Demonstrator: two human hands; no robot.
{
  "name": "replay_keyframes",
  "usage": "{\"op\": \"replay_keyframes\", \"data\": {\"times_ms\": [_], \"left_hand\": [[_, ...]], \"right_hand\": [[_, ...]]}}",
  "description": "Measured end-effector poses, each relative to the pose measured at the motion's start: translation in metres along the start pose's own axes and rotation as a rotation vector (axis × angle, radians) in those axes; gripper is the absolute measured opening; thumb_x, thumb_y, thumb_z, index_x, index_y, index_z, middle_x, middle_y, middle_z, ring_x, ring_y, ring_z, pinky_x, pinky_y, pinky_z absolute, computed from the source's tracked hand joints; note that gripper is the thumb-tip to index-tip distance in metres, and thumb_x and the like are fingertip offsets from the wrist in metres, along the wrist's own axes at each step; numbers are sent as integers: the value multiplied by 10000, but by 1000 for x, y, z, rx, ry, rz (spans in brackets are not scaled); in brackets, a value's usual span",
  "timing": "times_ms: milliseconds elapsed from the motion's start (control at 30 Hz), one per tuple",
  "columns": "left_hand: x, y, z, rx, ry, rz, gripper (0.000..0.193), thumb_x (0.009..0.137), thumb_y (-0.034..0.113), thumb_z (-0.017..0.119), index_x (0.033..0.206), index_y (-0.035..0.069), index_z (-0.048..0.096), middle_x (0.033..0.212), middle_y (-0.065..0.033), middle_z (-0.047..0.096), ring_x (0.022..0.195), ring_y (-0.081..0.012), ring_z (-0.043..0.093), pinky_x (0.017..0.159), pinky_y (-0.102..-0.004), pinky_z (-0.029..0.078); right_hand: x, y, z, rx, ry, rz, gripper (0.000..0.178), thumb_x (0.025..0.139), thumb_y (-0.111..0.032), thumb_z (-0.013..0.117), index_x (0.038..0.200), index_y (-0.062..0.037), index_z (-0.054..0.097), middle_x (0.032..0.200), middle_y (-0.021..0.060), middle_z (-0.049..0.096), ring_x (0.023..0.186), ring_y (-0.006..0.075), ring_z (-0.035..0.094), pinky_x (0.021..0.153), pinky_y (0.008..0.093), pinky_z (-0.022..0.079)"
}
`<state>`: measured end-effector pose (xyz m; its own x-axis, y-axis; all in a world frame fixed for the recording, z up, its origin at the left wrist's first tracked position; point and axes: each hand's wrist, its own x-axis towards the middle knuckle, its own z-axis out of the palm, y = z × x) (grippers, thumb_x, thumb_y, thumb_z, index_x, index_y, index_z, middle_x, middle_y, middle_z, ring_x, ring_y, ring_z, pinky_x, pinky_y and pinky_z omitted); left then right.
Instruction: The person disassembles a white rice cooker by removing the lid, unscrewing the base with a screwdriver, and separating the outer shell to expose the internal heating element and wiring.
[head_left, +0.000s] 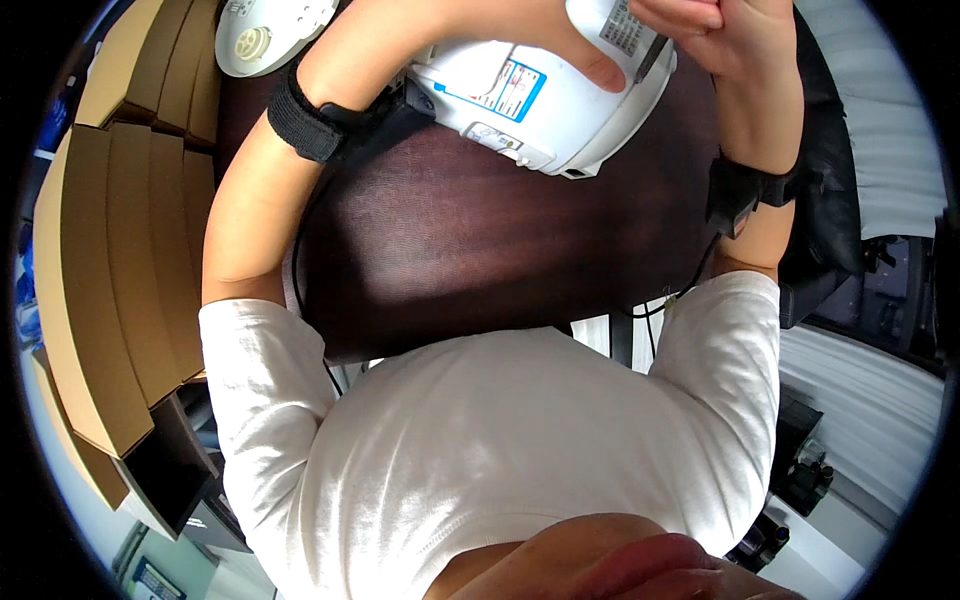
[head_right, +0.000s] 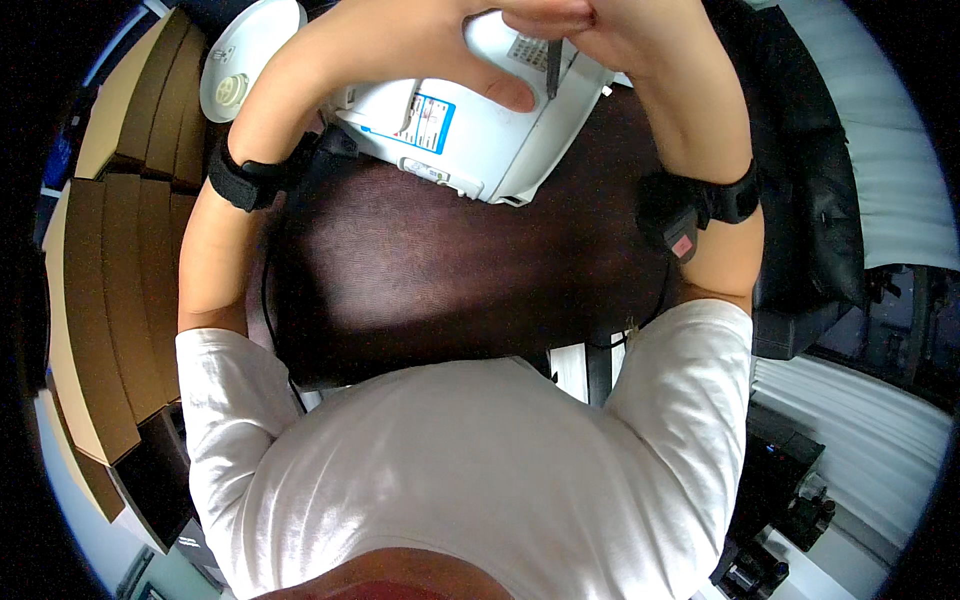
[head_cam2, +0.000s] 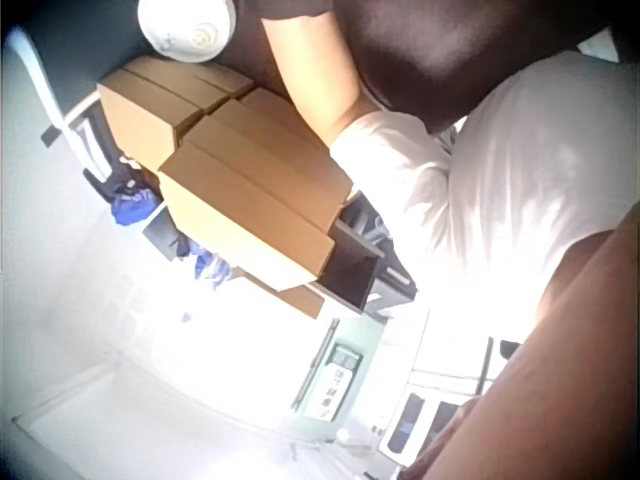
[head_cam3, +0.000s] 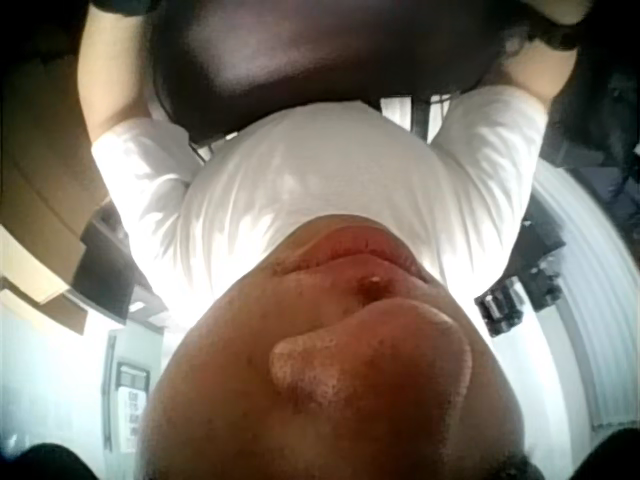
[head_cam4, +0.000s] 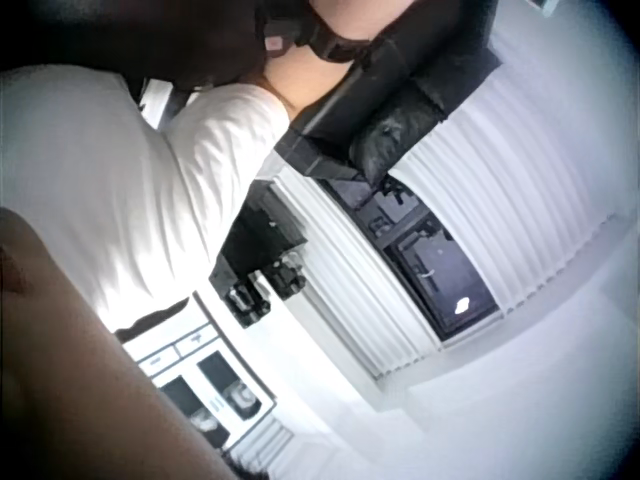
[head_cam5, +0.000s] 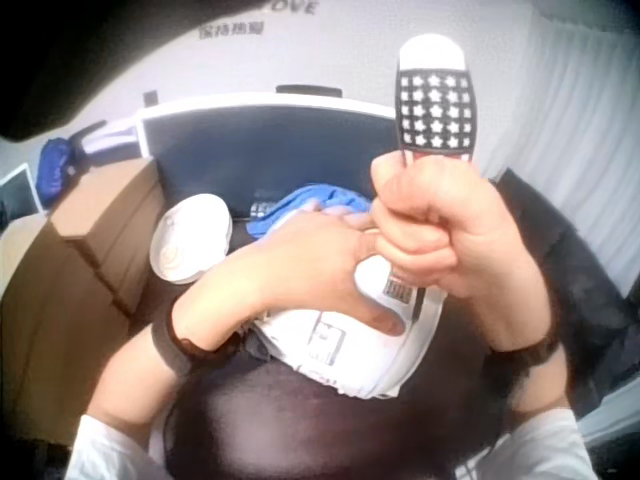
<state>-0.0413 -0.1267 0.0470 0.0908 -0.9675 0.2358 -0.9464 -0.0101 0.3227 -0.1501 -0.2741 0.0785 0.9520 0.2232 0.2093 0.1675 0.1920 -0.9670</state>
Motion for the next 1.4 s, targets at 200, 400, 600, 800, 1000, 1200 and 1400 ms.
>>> {"op": "replay_keyframes", "data": {"times_ms": [200, 400, 600, 800, 1000, 1200, 1400], "left_hand": [[-5, -5, 3, -73, 21, -5, 510, 680, 507, 863, 995, 117, 771, 1004, -140, 746, 937, -326, 702, 833, -402, 538], [-9, 7, -8, -156, -37, -76, 471, 676, 449, 888, 991, 123, 763, 994, -128, 745, 935, -324, 698, 835, -389, 539], [-10, -11, 11, -284, 127, 82, 475, 651, 374, 920, 1001, 111, 734, 996, -119, 739, 974, -314, 691, 850, -384, 539], [-7, -19, 20, -293, 208, 170, 474, 647, 364, 925, 989, 108, 720, 974, -115, 729, 985, -308, 683, 859, -386, 538], [-7, -20, 18, -247, 162, 128, 485, 661, 386, 910, 1015, 106, 731, 982, -124, 733, 1000, -319, 682, 865, -392, 537], [-3, -12, 10, -3, 76, 32, 591, 716, 517, 831, 1139, 118, 729, 1074, -171, 726, 1069, -359, 672, 908, -427, 521], [3, -8, 3, -16, 75, 114, 668, 714, 537, 825, 1223, 123, 701, 1166, -190, 703, 1113, -376, 656, 955, -436, 499]], "right_hand": [[12, 3, 10, -79, 49, 93, 312, 992, -102, 489, 685, -104, 435, 498, -42, 388, 379, 49, 321, 356, 221, 226], [21, 9, -1, -5, -34, 142, 324, 984, -106, 496, 667, -117, 432, 499, -51, 387, 370, 37, 310, 335, 213, 208], [30, 11, 0, 31, -56, 186, 321, 977, -102, 500, 664, -122, 433, 497, -54, 385, 361, 33, 305, 318, 203, 202], [32, 12, -4, 90, -76, 228, 314, 972, -90, 502, 665, -122, 443, 496, -58, 387, 356, 34, 300, 311, 205, 198], [31, 13, 2, 74, -56, 212, 307, 963, -69, 501, 667, -112, 436, 495, -44, 399, 369, 44, 319, 331, 216, 215], [2, 7, -5, 32, -225, -116, 269, 961, -142, 570, 726, -110, 444, 538, -3, 465, 408, 86, 356, 403, 248, 277], [-32, -5, -31, -146, -267, -255, 263, 971, -258, 683, 820, -143, 502, 601, 10, 534, 429, 118, 431, 422, 263, 331]]}}
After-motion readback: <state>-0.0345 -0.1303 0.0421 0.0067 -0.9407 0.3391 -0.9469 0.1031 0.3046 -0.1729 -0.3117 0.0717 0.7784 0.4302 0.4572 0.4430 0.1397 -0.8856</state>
